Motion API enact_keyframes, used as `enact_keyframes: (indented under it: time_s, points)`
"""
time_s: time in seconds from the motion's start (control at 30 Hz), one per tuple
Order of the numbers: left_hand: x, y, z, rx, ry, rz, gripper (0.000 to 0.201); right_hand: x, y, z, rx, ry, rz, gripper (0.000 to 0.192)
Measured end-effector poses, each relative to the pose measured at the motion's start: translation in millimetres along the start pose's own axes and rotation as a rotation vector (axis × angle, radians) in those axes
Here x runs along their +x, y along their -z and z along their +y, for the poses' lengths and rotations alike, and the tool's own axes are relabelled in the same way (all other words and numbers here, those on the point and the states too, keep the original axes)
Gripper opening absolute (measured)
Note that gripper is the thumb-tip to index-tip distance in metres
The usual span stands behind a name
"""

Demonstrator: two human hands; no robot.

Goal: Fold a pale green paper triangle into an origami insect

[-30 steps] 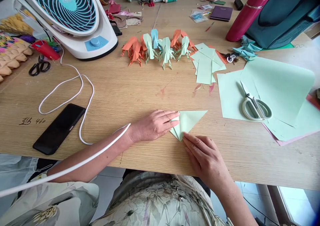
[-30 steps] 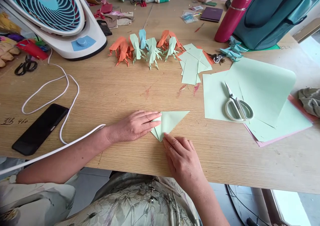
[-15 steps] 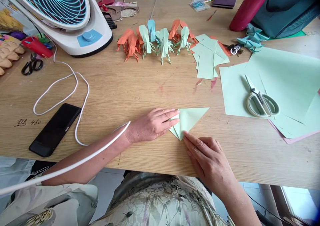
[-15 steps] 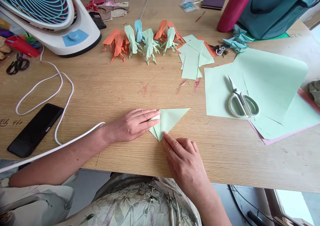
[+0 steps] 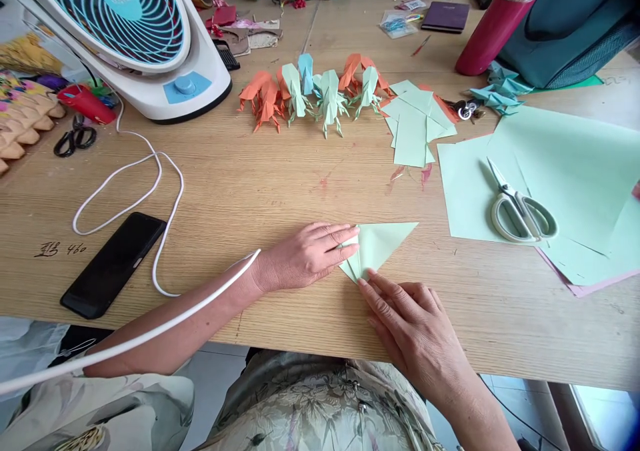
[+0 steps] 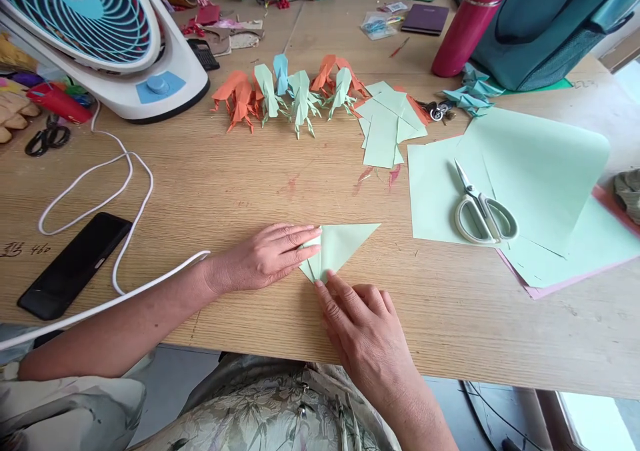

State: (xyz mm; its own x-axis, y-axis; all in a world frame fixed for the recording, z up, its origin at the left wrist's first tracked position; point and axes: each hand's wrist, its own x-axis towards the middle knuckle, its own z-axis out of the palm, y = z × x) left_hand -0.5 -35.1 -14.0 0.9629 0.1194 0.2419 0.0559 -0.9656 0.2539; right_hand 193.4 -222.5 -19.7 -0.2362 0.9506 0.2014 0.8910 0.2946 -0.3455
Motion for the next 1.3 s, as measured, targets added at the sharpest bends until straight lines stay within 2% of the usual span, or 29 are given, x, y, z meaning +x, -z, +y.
enact_keyframes:
  time_s: [0.3,0.67,0.97,1.3]
  points:
    - [-1.1,-0.2,1.6,0.046,-0.005,0.022,0.036,4.6,0.5,-2.2,-0.016,0.012,0.056,0.044]
    - [-3.3,-6.6,1.9,0.108,-0.021,0.078,0.038,5.2,-0.8,-3.3,-0.055,0.014,0.053,0.042]
    - [-3.5,-6.1,0.9,0.117,-0.012,0.032,0.037,4.5,-1.8,-5.4,-0.034,-0.009,0.052,0.045]
    - [-3.1,-3.8,2.5,0.131,0.019,-0.021,0.036,4.0,-2.7,-5.6,-0.035,-0.004,0.040,0.040]
